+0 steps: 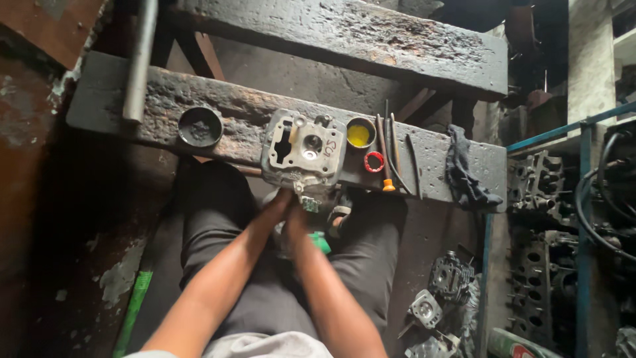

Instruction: The person cleans a metal engine cylinder head on a workbench using a rag and a small brush. They wipe the exterior surfaces and scrub the internal ports and holes with the brush, occasionally dipping the brush into a container of yellow liquid. The person also uses a cloth to wipe the parts and their hands during the process.

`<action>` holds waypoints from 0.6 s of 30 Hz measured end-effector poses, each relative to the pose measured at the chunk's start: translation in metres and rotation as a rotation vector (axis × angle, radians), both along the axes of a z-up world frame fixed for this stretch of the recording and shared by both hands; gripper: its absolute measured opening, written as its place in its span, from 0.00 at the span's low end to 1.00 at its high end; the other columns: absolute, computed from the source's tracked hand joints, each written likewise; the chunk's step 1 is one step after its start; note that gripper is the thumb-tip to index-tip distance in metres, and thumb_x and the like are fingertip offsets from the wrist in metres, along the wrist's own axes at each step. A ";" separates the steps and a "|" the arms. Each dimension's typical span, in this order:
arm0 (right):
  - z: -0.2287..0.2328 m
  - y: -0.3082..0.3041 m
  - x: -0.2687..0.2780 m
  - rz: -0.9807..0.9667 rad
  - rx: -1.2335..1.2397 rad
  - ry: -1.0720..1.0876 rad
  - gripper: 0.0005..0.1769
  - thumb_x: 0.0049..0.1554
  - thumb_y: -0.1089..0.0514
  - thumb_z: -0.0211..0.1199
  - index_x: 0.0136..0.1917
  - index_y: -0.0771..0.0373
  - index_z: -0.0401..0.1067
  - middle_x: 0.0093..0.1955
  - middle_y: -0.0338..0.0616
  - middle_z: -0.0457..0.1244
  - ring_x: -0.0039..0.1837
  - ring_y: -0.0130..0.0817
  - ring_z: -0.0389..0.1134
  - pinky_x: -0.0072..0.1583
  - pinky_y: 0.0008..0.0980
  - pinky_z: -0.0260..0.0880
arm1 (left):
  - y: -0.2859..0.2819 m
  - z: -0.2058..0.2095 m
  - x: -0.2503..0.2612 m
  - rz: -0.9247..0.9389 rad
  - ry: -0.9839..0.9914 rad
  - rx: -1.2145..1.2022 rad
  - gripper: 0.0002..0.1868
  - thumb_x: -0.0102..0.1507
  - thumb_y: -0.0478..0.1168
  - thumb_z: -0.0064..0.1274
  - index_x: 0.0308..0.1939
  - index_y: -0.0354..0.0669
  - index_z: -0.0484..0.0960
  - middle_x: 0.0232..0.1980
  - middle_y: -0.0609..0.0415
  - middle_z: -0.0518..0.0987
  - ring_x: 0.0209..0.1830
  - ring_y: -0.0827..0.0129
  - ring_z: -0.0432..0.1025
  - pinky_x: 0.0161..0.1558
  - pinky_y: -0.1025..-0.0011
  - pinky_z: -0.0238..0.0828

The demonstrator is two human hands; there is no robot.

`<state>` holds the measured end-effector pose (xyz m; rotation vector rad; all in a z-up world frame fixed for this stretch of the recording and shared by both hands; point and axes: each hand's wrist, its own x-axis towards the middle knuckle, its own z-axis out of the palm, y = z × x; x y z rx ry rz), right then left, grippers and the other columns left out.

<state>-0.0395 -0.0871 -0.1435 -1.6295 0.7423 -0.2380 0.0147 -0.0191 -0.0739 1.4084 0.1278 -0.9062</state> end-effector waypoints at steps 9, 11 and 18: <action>-0.002 -0.052 0.044 -0.189 0.266 -0.078 0.25 0.53 0.49 0.60 0.60 0.64 0.74 0.58 0.59 0.68 0.60 0.55 0.70 0.60 0.47 0.69 | 0.040 0.018 -0.046 -0.052 0.229 -0.002 0.21 0.66 0.49 0.46 0.59 0.44 0.72 0.55 0.50 0.75 0.54 0.61 0.68 0.56 0.60 0.67; -0.007 -0.022 0.016 -0.117 0.175 -0.050 0.25 0.54 0.49 0.59 0.60 0.64 0.74 0.58 0.59 0.68 0.60 0.55 0.70 0.60 0.47 0.69 | 0.022 0.001 -0.019 -0.022 0.230 -0.023 0.20 0.67 0.49 0.45 0.59 0.44 0.73 0.54 0.50 0.75 0.54 0.61 0.68 0.56 0.59 0.68; -0.010 -0.028 0.030 -0.138 0.170 -0.055 0.25 0.54 0.48 0.59 0.61 0.64 0.73 0.59 0.58 0.68 0.61 0.53 0.70 0.61 0.46 0.69 | 0.032 -0.001 -0.024 0.203 0.984 -0.439 0.18 0.71 0.50 0.39 0.57 0.45 0.74 0.51 0.52 0.74 0.50 0.63 0.67 0.54 0.58 0.68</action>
